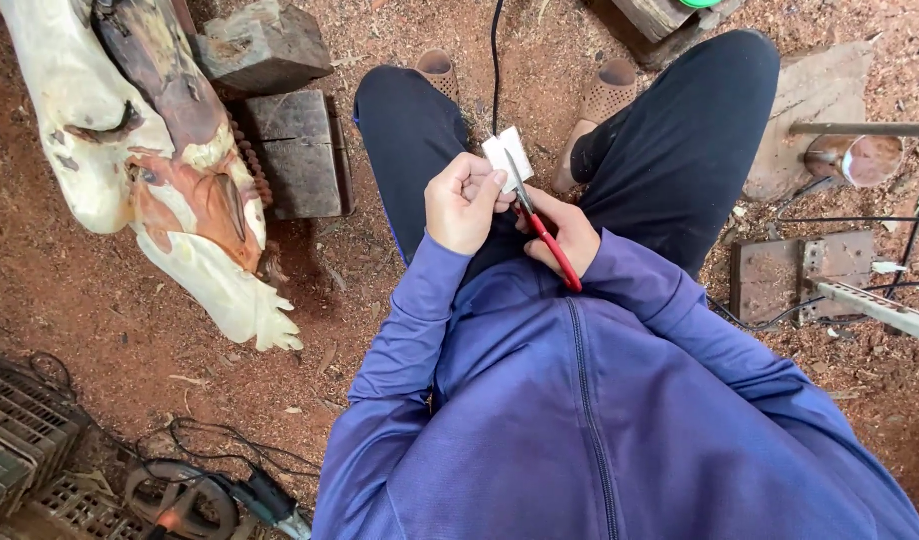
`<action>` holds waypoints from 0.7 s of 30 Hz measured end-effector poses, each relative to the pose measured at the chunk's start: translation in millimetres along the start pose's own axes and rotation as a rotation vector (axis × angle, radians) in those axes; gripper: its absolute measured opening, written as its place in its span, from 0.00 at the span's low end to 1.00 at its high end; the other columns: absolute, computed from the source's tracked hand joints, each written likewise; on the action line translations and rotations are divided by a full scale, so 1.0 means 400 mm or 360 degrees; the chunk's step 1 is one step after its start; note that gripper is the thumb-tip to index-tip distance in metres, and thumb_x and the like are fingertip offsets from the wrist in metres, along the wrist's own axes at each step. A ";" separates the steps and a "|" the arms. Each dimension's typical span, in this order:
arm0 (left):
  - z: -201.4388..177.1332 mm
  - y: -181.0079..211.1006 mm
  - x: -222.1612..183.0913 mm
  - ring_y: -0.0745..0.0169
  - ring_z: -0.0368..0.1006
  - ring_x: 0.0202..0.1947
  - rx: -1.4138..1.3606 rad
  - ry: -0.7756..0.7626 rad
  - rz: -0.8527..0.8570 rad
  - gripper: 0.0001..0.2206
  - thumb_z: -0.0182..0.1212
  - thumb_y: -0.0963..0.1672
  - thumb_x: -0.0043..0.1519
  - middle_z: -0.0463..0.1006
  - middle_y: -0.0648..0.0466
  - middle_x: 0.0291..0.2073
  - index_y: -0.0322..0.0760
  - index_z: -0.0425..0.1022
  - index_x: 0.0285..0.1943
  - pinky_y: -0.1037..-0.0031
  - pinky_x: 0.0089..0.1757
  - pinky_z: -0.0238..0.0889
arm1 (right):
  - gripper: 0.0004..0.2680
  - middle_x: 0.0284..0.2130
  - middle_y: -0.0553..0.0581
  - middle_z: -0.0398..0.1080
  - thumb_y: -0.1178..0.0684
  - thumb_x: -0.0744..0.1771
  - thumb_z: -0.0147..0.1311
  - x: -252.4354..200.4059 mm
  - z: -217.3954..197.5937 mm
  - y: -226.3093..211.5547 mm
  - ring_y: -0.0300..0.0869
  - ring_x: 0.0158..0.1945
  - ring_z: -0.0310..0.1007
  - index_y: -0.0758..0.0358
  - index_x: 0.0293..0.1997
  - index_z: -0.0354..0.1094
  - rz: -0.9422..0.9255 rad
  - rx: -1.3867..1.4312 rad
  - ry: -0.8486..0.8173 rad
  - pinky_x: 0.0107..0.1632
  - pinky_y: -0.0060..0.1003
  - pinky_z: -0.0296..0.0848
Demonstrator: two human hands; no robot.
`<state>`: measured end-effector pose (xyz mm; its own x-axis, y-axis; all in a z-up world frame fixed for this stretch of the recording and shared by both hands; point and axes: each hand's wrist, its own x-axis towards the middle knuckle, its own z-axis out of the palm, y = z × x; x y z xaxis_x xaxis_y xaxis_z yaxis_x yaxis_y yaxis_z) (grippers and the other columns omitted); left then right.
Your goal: Cutting small rectangular strips of sandpaper from a larger piece using scissors.
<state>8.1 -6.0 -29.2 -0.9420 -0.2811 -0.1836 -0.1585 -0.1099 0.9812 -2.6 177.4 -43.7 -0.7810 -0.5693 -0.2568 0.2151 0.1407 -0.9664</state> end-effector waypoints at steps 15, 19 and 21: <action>0.025 -0.011 0.035 0.60 0.81 0.22 -0.0117 -0.0080 -0.0091 0.04 0.62 0.38 0.64 0.82 0.41 0.23 0.31 0.73 0.37 0.75 0.28 0.79 | 0.18 0.24 0.61 0.72 0.64 0.60 0.52 0.006 0.001 0.001 0.49 0.27 0.75 0.60 0.55 0.75 -0.0286 -0.0341 0.0344 0.32 0.37 0.72; 0.023 -0.012 0.055 0.64 0.80 0.19 0.0041 -0.0104 -0.0110 0.07 0.64 0.39 0.64 0.81 0.42 0.20 0.30 0.75 0.34 0.79 0.24 0.76 | 0.17 0.24 0.58 0.72 0.61 0.60 0.54 0.025 -0.033 -0.011 0.48 0.28 0.75 0.57 0.54 0.75 -0.0280 -0.0454 0.0323 0.33 0.32 0.71; 0.026 0.009 0.066 0.66 0.77 0.14 0.0210 -0.0188 -0.0084 0.08 0.62 0.39 0.65 0.80 0.44 0.17 0.31 0.76 0.31 0.80 0.20 0.73 | 0.12 0.24 0.59 0.74 0.62 0.61 0.58 0.042 -0.045 -0.066 0.48 0.28 0.75 0.61 0.48 0.73 -0.0211 -0.0348 0.0209 0.36 0.41 0.74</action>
<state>-20.3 -3.8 -30.1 -0.9583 -0.1632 -0.2344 -0.2386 0.0065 0.9711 -31.8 178.7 -22.5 -0.8662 -0.4866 -0.1138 -0.0143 0.2518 -0.9677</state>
